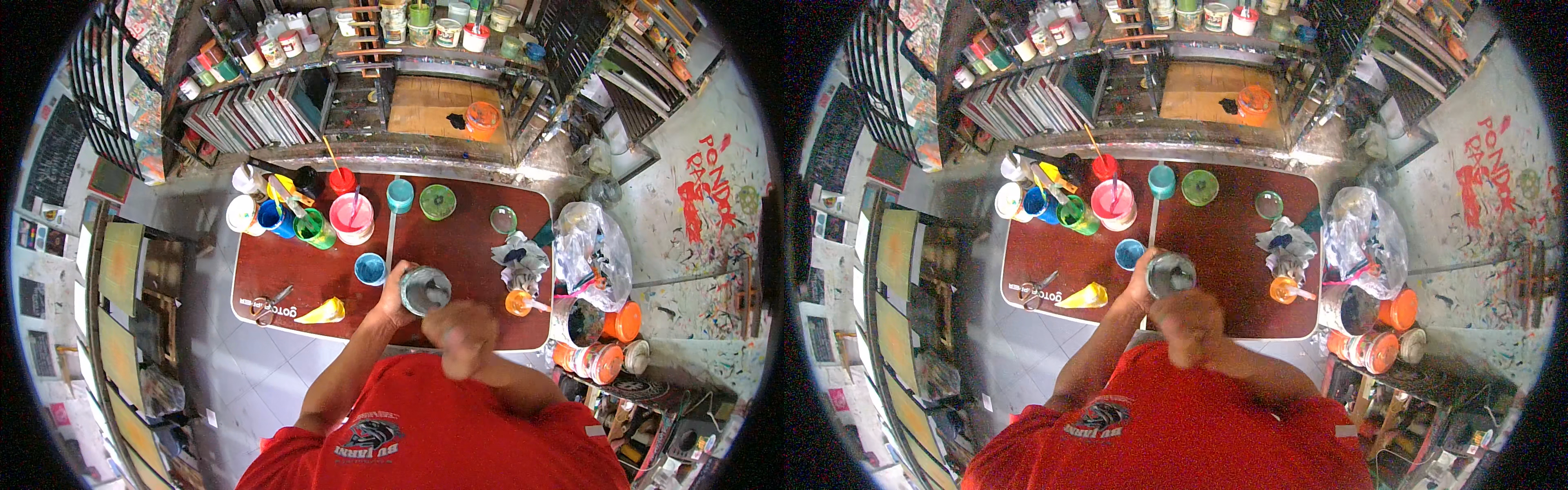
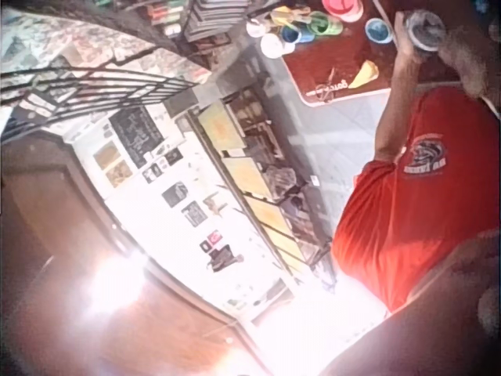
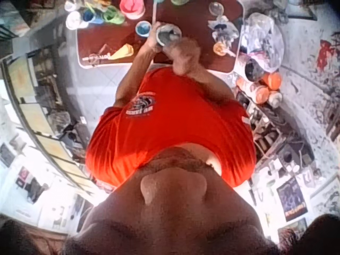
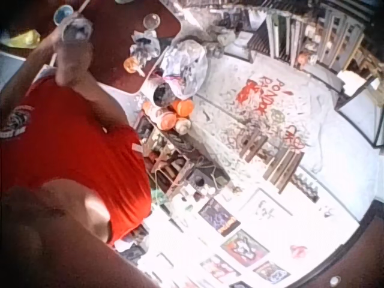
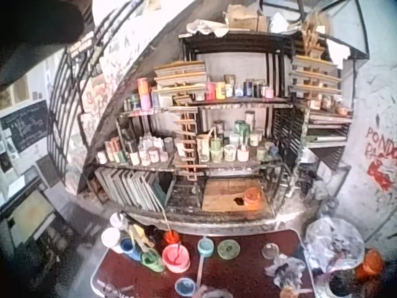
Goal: The person mixes grey ink in a container using a flat tool, then replaces the container on a storage shelf and cleans the tool with a cloth.
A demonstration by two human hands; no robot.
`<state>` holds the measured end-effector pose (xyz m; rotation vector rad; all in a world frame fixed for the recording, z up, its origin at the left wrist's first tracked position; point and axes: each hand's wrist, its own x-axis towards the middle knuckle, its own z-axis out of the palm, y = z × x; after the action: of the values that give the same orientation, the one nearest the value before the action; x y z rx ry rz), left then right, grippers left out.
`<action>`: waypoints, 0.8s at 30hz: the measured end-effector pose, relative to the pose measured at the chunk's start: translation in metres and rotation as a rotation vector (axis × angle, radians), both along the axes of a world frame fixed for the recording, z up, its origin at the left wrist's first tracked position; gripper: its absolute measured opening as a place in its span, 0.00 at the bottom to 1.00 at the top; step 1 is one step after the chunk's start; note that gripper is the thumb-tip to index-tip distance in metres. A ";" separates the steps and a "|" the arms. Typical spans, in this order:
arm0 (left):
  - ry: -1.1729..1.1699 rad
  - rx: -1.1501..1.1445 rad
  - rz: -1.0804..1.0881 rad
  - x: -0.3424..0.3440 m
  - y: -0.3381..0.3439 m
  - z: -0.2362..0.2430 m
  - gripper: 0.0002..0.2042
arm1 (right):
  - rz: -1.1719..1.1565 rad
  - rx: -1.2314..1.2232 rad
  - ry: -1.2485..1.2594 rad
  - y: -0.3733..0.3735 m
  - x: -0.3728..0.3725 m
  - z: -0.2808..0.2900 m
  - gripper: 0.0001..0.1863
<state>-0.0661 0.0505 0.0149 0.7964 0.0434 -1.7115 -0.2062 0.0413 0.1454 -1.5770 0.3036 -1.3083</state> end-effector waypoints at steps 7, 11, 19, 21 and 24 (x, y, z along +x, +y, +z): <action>-0.051 0.111 0.007 -0.010 0.000 0.011 0.19 | 0.053 -0.035 0.226 -0.021 -0.026 -0.035 0.14; 0.171 -0.092 -0.020 0.026 -0.005 0.001 0.22 | 0.180 0.023 0.056 -0.008 -0.003 0.021 0.21; 0.082 0.066 0.004 0.007 -0.002 0.025 0.23 | 0.279 0.156 0.077 -0.009 -0.016 0.019 0.17; 0.140 -0.066 -0.008 0.023 -0.001 0.004 0.22 | 0.219 0.106 0.084 -0.025 -0.023 0.019 0.18; 0.047 0.021 -0.066 0.007 0.004 0.015 0.22 | -0.002 0.013 0.180 -0.039 -0.023 0.007 0.15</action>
<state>-0.0590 0.0544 0.0301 0.7806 0.0681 -1.7945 -0.2291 0.0024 0.1520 -1.6873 0.4243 -1.1654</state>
